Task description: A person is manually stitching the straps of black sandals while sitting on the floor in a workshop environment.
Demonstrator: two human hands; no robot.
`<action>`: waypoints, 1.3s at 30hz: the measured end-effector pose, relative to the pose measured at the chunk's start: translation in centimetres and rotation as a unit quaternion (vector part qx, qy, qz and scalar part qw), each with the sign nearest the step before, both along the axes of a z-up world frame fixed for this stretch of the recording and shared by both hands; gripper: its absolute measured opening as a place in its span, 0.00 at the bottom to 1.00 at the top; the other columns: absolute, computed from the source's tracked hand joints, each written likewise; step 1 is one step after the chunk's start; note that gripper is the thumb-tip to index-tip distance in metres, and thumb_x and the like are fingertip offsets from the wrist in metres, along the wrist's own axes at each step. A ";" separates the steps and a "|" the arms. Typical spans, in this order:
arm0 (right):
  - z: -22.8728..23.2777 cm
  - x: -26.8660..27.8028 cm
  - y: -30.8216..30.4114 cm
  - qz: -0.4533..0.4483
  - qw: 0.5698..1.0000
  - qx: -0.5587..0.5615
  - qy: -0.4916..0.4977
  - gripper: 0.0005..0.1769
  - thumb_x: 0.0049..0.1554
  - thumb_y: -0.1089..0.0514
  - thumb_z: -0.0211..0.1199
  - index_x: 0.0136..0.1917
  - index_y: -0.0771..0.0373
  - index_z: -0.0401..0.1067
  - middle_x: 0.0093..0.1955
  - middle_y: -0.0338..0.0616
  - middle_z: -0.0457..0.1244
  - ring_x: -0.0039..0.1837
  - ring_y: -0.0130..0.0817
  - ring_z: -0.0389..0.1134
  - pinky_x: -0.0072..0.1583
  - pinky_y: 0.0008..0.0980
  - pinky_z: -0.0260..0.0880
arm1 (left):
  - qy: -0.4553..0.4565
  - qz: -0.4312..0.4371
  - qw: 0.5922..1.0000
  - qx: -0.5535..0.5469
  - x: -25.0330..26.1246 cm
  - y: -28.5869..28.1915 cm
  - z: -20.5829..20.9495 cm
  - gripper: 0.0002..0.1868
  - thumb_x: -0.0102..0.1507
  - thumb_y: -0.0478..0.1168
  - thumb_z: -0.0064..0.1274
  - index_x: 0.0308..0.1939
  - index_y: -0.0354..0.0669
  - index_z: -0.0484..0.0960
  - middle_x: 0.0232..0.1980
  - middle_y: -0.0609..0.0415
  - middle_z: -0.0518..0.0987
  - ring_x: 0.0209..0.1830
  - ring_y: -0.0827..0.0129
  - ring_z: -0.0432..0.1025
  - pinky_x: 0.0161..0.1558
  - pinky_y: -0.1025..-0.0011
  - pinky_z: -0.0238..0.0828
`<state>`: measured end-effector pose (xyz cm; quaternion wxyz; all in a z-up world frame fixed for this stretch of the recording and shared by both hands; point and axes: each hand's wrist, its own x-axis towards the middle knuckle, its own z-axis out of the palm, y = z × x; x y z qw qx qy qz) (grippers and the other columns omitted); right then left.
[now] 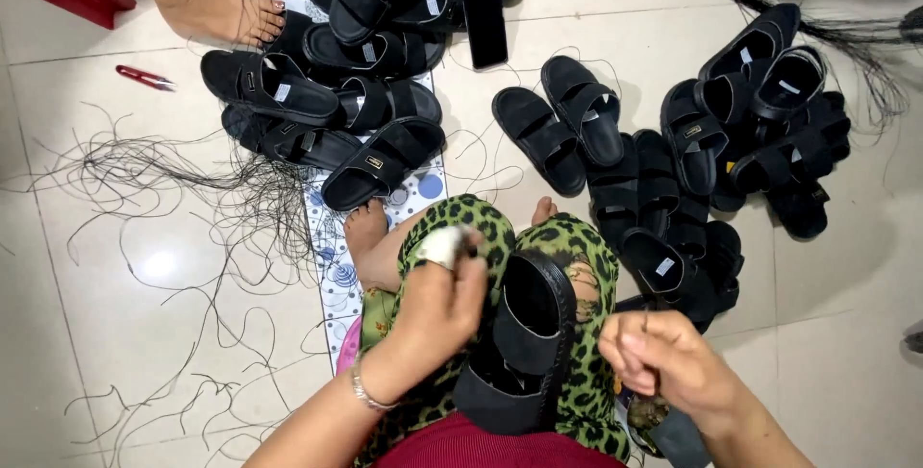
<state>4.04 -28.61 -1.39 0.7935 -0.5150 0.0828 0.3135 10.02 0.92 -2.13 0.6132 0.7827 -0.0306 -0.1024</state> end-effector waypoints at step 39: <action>-1.4 0.6 -4.3 -0.320 0.901 -0.239 -0.169 0.32 0.72 0.34 0.41 0.67 0.64 0.66 0.47 0.40 0.66 0.39 0.20 0.66 0.40 0.15 0.71 | 0.212 -0.223 0.865 -0.396 0.6 3.4 0.8 0.14 0.67 0.38 0.52 0.55 0.38 0.76 0.48 0.52 0.78 0.48 0.68 0.77 0.55 0.68 0.76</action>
